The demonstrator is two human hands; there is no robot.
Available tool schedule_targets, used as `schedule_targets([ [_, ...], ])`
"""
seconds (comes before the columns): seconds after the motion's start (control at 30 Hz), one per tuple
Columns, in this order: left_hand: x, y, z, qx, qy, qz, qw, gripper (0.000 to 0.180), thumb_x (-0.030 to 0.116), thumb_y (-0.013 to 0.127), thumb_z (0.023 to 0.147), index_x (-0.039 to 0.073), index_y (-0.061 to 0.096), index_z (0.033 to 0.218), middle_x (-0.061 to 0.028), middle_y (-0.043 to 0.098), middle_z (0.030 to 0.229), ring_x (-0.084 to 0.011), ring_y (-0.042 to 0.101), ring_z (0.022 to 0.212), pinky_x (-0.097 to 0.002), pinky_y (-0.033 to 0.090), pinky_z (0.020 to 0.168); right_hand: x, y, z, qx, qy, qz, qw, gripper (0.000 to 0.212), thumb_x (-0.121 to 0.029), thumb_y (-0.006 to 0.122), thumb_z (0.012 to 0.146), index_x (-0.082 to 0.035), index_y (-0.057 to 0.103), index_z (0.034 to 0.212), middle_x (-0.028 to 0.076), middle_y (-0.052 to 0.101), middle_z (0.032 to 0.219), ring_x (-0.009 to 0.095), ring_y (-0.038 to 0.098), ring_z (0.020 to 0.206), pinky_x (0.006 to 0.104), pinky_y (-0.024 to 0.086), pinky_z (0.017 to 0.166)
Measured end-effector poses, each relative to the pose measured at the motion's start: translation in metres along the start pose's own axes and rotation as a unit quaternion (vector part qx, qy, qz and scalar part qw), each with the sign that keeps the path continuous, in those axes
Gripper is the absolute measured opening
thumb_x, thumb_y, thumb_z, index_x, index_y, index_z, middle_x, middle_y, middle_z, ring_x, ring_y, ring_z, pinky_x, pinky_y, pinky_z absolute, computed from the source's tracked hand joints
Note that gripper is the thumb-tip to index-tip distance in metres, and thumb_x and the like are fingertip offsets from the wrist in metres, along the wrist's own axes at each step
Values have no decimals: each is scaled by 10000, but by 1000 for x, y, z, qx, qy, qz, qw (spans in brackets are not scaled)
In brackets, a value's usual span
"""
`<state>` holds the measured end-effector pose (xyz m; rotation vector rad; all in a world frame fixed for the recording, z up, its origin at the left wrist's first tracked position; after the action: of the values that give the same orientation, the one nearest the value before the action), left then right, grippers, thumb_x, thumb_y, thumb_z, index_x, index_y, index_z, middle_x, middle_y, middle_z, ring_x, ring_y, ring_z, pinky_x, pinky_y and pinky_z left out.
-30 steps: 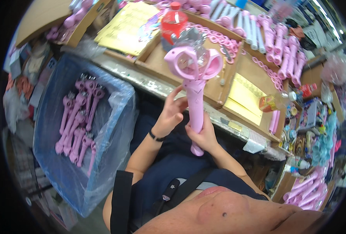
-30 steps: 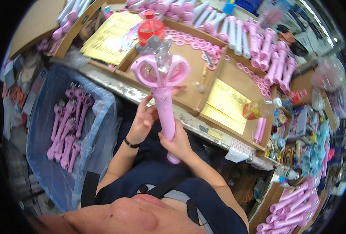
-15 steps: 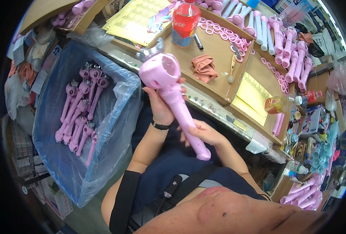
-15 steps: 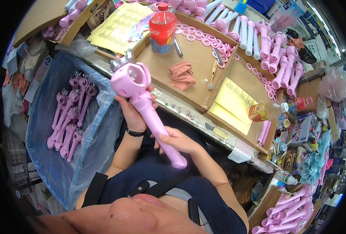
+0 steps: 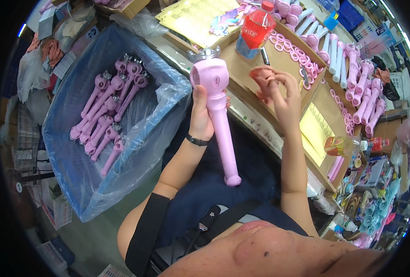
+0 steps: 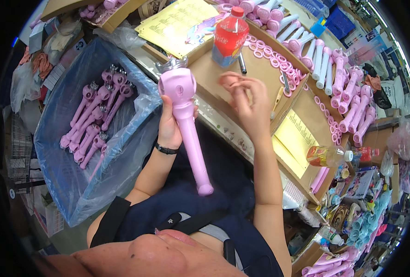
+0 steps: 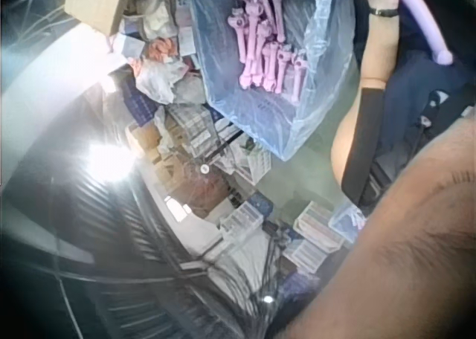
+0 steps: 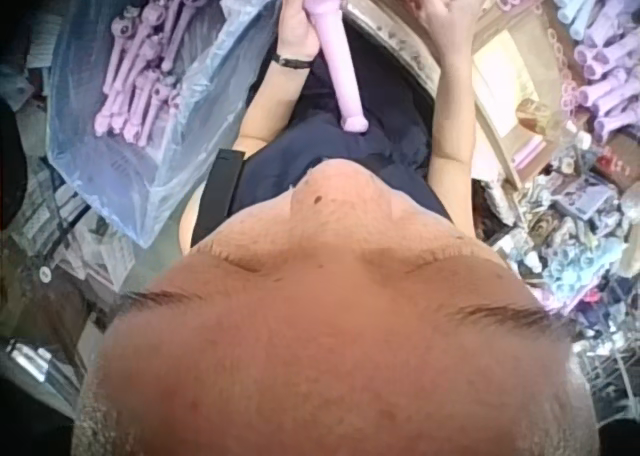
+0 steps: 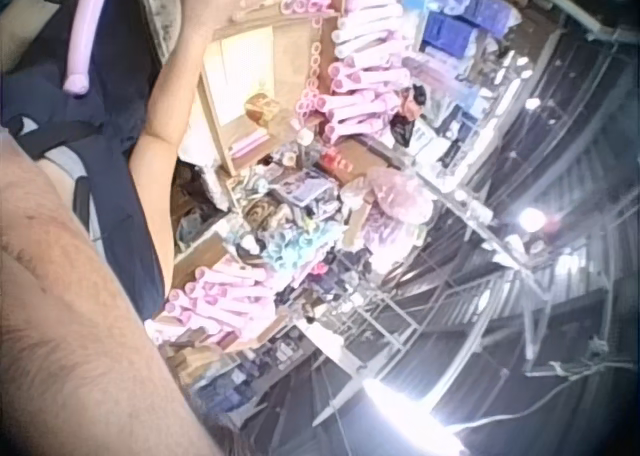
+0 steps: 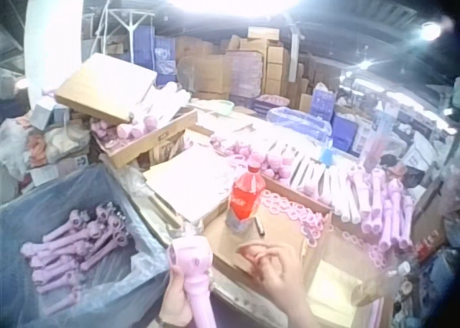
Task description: The person assembles pink light sticks by inserting a small metal pin into the head, wiping the surface with a cloth, and applying a label to the handle. The person repeats this sequence for multiple units, placing finished sticks into a bin.
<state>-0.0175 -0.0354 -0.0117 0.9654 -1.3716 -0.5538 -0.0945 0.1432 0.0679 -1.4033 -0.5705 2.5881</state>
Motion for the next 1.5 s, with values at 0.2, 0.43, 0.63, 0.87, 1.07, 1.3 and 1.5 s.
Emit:
schedule_targets([
  [0.2, -4, 19, -5, -13, -67, 9, 998, 638, 542, 407, 931, 26, 358, 1302, -168, 548, 1202, -215, 578, 1059, -329, 489, 890, -26, 70, -52, 20, -135, -9, 991, 222, -80, 698, 768, -22, 615, 966, 172, 533, 1127, 270, 515, 1100, 348, 443, 878],
  [0.43, 11, 26, -17, -55, 0, 144, 988, 813, 587, 573, 830, 19, 315, 1351, -87, 516, 1197, -88, 564, 841, -163, 462, 528, -14, 86, -52, -150, 242, 376, 882, 601, -53, 698, 746, 4, 360, 1240, 124, 555, 1061, 168, 602, 899, 289, 519, 728],
  [0.63, 24, 22, -8, -49, 94, 210, 972, 754, 311, 766, 770, 29, 326, 1314, -90, 498, 1194, -158, 503, 1085, -318, 434, 929, -30, 77, -47, -198, 233, 221, 926, 713, -138, 710, 675, 39, 356, 1267, 175, 577, 1097, 262, 585, 1039, 351, 462, 886],
  [0.87, 33, 17, 3, 5, 145, 147, 978, 596, 400, 663, 848, 43, 418, 1257, -55, 556, 1079, -150, 570, 915, -311, 499, 778, -25, 78, -85, -286, 293, 305, 860, 335, -43, 612, 692, -8, 453, 985, 82, 614, 776, 119, 588, 595, 241, 457, 490],
  [1.07, 62, -4, 21, 25, 152, 127, 980, 837, 623, 583, 793, -1, 373, 1309, -146, 552, 1174, -239, 553, 1077, -400, 457, 973, -7, 35, -145, -425, 453, 494, 608, 450, -66, 695, 746, 41, 445, 1104, 108, 614, 892, 171, 602, 762, 340, 518, 720],
  [1.3, 53, -2, 23, -41, 93, -178, 979, 1038, 828, 439, 695, -6, 407, 1311, -196, 568, 1152, -287, 591, 990, -456, 457, 917, -5, 45, -159, -390, 418, 706, 418, 556, -99, 665, 741, -26, 451, 1249, 131, 629, 898, 227, 637, 794, 346, 518, 696],
  [1.5, 54, -11, 12, -66, 66, -117, 989, 876, 795, 449, 726, 0, 518, 1086, -118, 564, 952, -216, 557, 725, -336, 477, 667, -21, 24, -127, -263, 70, -133, 953, 575, -168, 722, 631, -45, 535, 1160, 157, 644, 913, 324, 646, 817, 357, 522, 706],
])
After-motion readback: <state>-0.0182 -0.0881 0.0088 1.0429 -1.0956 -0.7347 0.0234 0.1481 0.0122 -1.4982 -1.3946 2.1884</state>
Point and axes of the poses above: each hand's wrist, its own z-axis towards the middle knuckle, its own y-axis out of the palm, x = y × z, the point moved 2 cm from there along z, towards the middle knuckle
